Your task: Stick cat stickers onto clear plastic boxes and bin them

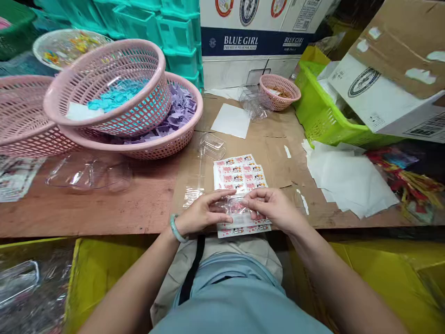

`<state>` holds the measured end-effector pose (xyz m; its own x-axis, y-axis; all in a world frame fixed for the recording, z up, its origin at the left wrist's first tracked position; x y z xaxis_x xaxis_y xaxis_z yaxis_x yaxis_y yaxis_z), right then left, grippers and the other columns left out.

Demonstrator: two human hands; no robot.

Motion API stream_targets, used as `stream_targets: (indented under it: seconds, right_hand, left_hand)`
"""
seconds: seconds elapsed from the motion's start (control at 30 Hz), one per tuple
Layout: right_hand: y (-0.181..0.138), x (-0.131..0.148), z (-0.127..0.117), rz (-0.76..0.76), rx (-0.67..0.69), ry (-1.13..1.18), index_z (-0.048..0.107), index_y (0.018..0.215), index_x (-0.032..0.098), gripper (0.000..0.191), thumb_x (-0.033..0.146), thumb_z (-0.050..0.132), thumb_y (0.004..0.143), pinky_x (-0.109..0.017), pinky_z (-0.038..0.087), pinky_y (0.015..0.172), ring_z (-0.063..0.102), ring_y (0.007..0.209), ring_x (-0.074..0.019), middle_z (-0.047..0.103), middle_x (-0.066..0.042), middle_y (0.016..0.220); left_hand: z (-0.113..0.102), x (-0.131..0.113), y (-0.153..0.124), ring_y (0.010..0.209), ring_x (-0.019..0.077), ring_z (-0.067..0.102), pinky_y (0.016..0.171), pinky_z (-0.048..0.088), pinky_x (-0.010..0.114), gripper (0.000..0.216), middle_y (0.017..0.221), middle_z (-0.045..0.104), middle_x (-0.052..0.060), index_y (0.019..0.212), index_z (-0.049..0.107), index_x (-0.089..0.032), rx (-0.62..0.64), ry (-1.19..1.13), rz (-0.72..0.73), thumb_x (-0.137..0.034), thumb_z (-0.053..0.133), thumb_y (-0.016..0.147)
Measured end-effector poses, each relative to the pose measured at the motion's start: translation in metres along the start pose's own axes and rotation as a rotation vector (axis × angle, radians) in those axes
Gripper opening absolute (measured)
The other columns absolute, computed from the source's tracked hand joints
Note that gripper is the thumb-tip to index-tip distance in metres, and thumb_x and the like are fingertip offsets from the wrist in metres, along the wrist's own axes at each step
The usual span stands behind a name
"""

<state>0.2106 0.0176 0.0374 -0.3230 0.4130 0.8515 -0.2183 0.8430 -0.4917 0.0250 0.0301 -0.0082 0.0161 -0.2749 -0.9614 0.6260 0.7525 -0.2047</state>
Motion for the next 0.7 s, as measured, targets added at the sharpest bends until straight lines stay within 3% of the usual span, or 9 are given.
stream_targets:
  seconds: [0.5, 0.7]
  right_hand:
    - [0.0009, 0.0043, 0.0014, -0.057, -0.034, -0.066, 0.068, 0.077, 0.016, 0.034, 0.050, 0.067, 0.077, -0.021, 0.028, 0.044, 0.039, 0.044, -0.0076, 0.060, 0.002, 0.052]
    - [-0.0015, 0.0077, 0.0066, -0.097, -0.114, -0.209, 0.066, 0.073, 0.018, 0.028, 0.044, 0.061, 0.082, -0.021, 0.030, 0.045, 0.041, 0.044, -0.0088, 0.059, 0.003, 0.052]
  left_hand:
    - [-0.0009, 0.0002, -0.0007, 0.133, 0.0317, 0.044, 0.101, 0.049, 0.041, 0.064, 0.145, 0.048, 0.007, 0.127, 0.061, -0.028, -0.030, -0.003, 0.023, -0.026, 0.082, 0.066]
    - [0.0055, -0.0030, 0.0000, 0.124, 0.0294, 0.053, 0.097, 0.051, 0.039, 0.062, 0.139, 0.053, 0.009, 0.124, 0.062, -0.022, -0.061, -0.050, 0.006, -0.026, 0.082, 0.065]
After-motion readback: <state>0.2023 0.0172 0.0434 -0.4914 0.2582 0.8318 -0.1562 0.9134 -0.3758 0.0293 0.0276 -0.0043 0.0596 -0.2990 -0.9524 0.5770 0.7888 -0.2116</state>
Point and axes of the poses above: each hand's wrist, its own y-axis towards the middle knuckle, its own z-axis out of the palm, x = y × z, the point moved 4 cm from there along y, towards the middle knuckle
